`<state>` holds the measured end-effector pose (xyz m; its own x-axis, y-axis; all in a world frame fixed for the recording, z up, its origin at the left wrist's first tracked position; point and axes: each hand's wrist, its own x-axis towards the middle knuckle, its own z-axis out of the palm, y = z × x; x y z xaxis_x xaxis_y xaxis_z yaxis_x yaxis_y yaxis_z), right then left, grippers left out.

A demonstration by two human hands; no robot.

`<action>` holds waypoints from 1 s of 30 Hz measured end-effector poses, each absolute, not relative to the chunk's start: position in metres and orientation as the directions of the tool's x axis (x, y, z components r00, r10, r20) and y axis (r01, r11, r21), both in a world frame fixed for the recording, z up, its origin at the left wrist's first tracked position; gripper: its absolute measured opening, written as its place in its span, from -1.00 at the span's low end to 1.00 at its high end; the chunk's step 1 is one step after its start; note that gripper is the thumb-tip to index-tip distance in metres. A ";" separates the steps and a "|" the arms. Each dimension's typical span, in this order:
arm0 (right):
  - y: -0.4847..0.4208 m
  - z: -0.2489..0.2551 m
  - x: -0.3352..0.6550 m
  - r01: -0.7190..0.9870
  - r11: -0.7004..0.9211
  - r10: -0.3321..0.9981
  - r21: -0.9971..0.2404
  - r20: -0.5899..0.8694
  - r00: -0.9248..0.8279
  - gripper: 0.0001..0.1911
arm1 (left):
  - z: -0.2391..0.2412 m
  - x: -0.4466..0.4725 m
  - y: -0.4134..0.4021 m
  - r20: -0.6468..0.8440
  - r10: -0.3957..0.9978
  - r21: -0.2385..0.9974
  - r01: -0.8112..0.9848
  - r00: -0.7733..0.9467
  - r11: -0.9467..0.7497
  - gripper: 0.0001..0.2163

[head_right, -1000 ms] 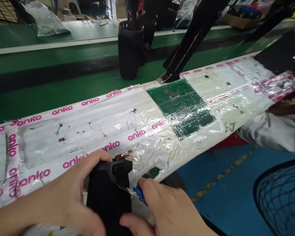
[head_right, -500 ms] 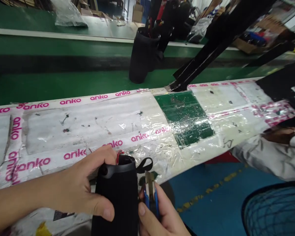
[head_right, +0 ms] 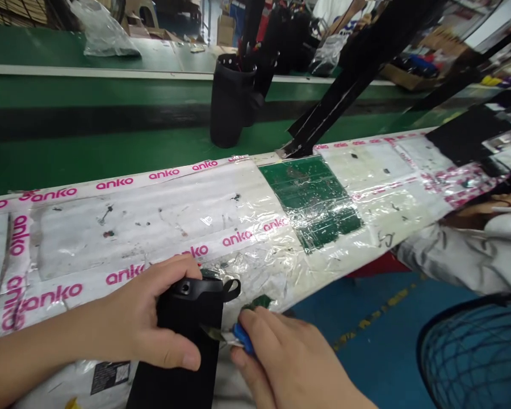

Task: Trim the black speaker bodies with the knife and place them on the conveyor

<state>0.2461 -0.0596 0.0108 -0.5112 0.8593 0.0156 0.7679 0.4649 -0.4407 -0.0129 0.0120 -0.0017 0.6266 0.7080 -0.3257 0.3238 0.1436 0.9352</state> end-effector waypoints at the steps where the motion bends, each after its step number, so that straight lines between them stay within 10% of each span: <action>1: -0.051 0.015 0.246 0.749 0.579 0.800 -0.323 0.045 -0.599 -0.78 | -0.003 -0.011 0.012 -0.307 0.721 0.940 0.315 0.621 0.129 -0.49; 7: -0.015 0.028 0.244 0.670 0.741 0.671 -0.048 0.022 -0.741 -0.72 | -0.007 -0.003 0.014 -0.200 0.758 0.963 0.265 0.621 0.037 -0.54; 30: -0.018 0.034 0.243 0.662 0.749 0.660 0.037 -0.129 -0.740 -0.60 | 0.001 0.005 0.019 -0.225 0.733 0.950 0.311 0.642 0.018 -0.57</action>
<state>0.2433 -0.0182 0.0338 -0.7398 0.6603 -0.1290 0.6618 0.7487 0.0369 0.0053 0.0189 0.0009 0.6423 0.7328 -0.2247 0.3113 0.0185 0.9501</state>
